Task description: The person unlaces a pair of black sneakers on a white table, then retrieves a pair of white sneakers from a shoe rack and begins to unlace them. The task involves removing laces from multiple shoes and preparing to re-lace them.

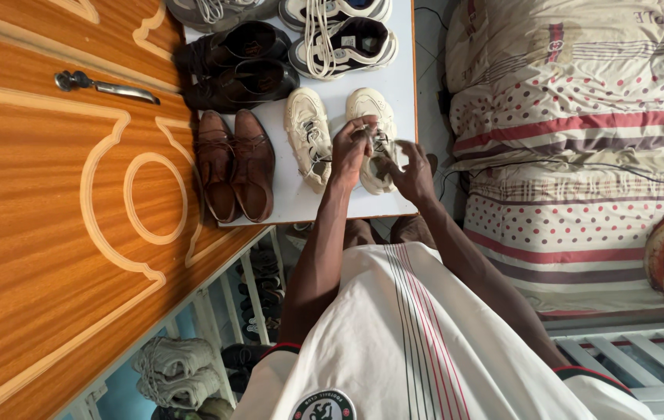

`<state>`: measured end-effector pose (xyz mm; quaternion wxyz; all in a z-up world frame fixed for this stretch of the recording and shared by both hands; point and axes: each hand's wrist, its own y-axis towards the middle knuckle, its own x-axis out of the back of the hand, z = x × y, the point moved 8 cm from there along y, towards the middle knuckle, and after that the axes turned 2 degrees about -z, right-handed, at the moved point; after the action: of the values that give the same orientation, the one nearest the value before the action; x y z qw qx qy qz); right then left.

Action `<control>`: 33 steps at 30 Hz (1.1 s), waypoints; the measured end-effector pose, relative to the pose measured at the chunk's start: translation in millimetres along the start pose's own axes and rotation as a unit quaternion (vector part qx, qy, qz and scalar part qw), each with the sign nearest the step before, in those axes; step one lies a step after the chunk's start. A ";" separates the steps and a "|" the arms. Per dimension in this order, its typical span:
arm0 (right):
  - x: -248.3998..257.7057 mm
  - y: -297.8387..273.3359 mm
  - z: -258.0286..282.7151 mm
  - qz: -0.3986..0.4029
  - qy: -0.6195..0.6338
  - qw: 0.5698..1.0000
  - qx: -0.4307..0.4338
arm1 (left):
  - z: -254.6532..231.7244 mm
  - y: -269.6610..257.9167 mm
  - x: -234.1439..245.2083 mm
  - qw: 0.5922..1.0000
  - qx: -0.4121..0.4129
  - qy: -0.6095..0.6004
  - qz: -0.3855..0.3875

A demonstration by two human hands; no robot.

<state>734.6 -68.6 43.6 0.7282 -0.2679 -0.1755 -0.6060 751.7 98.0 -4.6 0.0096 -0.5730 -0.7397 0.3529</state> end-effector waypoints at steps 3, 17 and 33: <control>21.0 1.2 29.2 -0.077 0.028 0.994 0.074 | -5.2 -5.3 -2.4 1.000 -0.002 0.008 -0.010; 31.7 18.2 77.3 0.005 0.042 0.989 0.143 | -27.4 -30.8 -5.6 0.997 0.000 0.052 -0.048; 83.7 32.1 110.3 -0.011 0.298 0.952 0.069 | -1.0 -38.4 -4.4 0.979 -0.086 0.170 0.070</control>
<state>790.6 -64.2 174.1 0.7575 -0.0219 0.0051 -0.6525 721.4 91.2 18.4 0.0611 -0.6738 -0.7126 0.1855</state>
